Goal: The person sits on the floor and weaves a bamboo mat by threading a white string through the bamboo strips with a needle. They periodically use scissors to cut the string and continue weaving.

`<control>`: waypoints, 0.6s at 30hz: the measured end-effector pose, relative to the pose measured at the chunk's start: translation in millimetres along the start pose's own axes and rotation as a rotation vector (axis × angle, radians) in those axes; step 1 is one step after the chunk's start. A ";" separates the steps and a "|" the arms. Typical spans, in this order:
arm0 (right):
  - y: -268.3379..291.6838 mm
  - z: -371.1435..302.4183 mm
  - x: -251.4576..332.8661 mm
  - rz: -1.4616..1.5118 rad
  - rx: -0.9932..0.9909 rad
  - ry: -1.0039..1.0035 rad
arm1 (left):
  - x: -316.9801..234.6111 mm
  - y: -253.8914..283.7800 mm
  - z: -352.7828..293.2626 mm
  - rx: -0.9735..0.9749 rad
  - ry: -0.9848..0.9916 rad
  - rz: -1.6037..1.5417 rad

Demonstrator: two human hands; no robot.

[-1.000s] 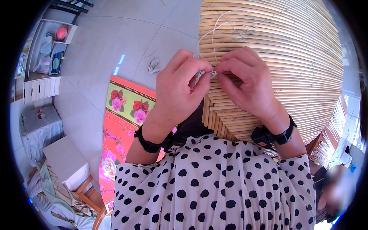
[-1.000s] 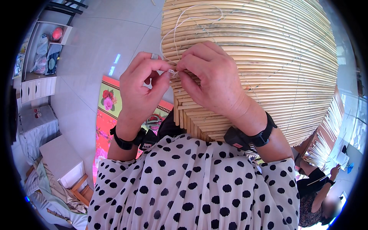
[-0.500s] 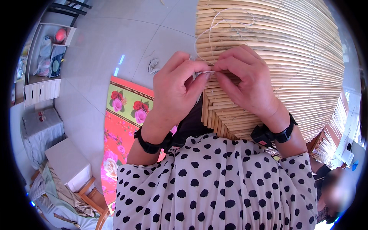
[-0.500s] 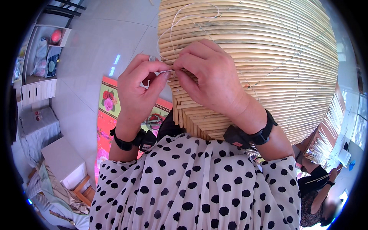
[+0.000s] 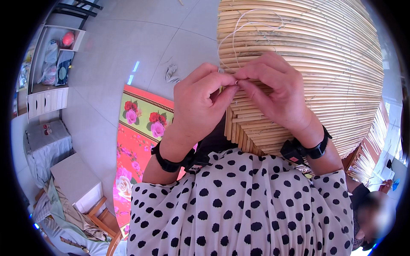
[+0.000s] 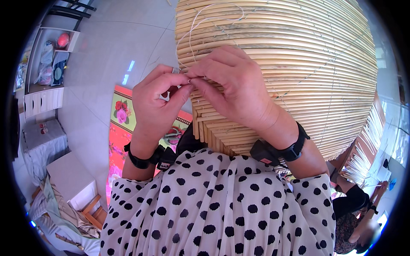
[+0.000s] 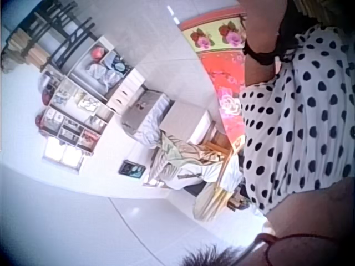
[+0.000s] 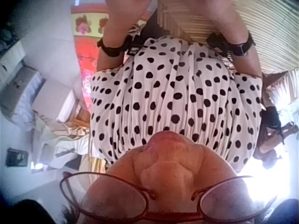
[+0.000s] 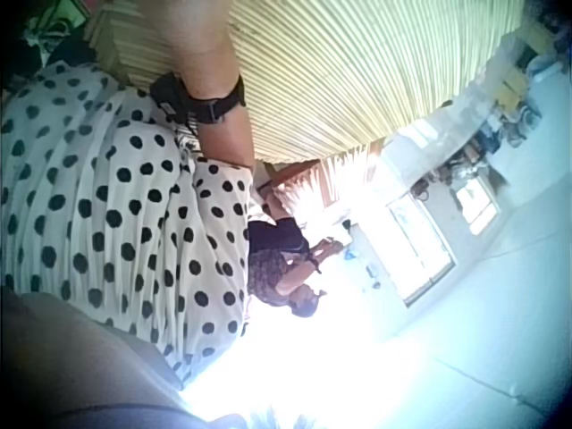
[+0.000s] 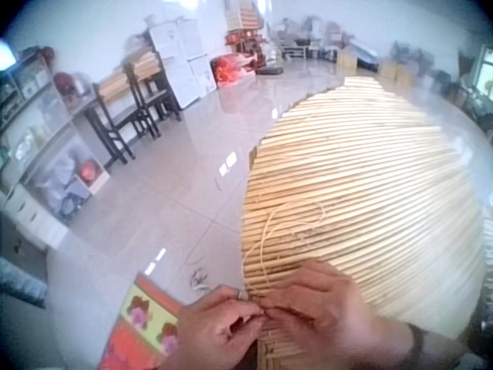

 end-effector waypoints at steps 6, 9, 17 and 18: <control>0.8 -0.9 -0.7 -0.030 0.018 -0.052 | 5.3 3.3 -4.9 -0.030 0.032 -0.032; 1.3 2.8 6.9 -0.043 -0.022 0.001 | 1.3 4.1 -3.6 -0.038 0.007 -0.003; 1.1 0.0 0.9 -0.031 -0.006 -0.055 | -3.2 3.5 -3.1 -0.037 -0.005 0.016; 1.3 0.5 1.7 -0.047 -0.003 -0.053 | -3.4 4.4 -3.8 -0.037 -0.017 0.018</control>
Point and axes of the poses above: each hand's wrist, its own z-axis towards the middle knuckle, its own y-axis out of the back of the hand, x = y × z, the point moved 9 cm from there along z, towards the middle knuckle, and after that the axes turned 13 degrees about x, right-handed, at the moved point
